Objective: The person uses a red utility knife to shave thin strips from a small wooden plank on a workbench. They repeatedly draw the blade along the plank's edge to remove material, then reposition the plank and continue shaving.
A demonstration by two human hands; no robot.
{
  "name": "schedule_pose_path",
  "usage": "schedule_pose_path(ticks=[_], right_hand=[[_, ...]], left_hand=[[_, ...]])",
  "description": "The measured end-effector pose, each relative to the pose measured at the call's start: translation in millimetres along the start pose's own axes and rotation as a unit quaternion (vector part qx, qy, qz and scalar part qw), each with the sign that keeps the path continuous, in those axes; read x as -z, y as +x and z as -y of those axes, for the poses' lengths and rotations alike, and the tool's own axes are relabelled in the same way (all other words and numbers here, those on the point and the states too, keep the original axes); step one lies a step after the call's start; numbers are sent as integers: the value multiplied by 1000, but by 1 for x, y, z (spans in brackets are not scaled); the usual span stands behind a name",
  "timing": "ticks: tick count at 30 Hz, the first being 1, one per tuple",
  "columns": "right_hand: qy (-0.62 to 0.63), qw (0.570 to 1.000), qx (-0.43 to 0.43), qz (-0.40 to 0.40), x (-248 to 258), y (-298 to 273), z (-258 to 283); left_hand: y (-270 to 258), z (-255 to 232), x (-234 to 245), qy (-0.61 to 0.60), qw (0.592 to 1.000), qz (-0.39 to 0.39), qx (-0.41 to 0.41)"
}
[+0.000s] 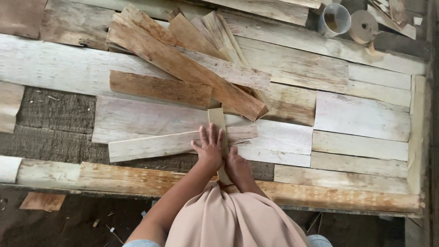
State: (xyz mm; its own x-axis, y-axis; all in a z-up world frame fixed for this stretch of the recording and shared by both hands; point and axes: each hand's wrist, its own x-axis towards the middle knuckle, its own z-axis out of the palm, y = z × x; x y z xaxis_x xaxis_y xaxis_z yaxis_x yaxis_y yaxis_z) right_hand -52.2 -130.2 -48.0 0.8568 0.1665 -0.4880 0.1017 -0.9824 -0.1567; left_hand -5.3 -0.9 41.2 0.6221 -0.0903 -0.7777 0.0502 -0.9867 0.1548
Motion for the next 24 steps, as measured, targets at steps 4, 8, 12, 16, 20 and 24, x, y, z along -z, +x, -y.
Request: schedule_pose_path(ticks=[4, 8, 12, 16, 20, 24], right_hand=[[161, 981, -71, 77, 16, -1, -3], [108, 994, -30, 11, 16, -16, 9], [78, 997, -18, -19, -11, -7, -2], [55, 998, -20, -17, 8, -14, 7], [18, 999, -34, 27, 36, -19, 20], [39, 997, -50, 48, 32, -14, 15]], left_hand=[[-2, -3, 2, 1, 1000, 6, -8], [2, -2, 1, 11, 1000, 1, -11], [2, -4, -2, 15, 1000, 4, -6], [15, 0, -13, 17, 1000, -5, -7], [19, -1, -13, 12, 1000, -9, -14], [9, -2, -9, 26, 1000, -5, -15]])
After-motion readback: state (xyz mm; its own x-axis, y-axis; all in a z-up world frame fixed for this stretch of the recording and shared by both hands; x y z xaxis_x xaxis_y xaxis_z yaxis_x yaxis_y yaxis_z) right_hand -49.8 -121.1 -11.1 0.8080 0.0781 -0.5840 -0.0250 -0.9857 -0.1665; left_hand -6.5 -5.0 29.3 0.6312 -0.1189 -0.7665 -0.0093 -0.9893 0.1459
